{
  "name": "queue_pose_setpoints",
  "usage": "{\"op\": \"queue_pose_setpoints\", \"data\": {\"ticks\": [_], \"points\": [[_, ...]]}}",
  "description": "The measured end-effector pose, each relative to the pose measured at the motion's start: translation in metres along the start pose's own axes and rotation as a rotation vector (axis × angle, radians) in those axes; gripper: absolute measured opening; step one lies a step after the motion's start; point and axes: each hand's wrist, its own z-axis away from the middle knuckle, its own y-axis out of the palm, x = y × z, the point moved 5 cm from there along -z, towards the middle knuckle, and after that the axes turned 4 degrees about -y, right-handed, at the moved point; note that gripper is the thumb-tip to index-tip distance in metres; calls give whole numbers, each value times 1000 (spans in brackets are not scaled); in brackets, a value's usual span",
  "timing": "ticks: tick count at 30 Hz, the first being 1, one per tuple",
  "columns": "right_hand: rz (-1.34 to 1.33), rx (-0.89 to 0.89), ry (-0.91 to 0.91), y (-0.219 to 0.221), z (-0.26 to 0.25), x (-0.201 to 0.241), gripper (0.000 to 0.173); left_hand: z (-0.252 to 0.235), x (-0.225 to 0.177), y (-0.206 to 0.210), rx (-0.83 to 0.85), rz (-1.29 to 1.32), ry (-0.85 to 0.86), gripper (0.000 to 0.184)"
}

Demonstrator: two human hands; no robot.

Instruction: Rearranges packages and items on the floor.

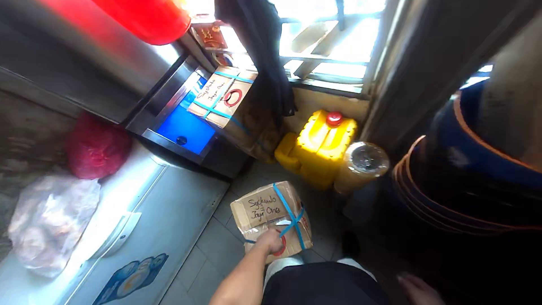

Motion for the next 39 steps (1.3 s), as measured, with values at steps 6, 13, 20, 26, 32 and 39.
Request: {"op": "queue_pose_setpoints", "data": {"ticks": [6,13,20,26,32,39], "points": [[420,215,-421,199,-20,253,55,-48,26,-71,95,-454,194,35],[1113,469,-616,329,-62,328,60,-47,21,-119,148,-800,270,37],[1070,577,-608,320,-48,310,34,-11,-12,-145,80,-1180,269,33],[877,402,-598,312,-46,314,35,3,-28,-172,45,-1343,360,30],[742,203,-510,365,-29,341,32,-12,9,-206,12,-1446,392,26],[706,60,-497,386,18,398,30,26,37,-260,13,-1602,557,24]]}}
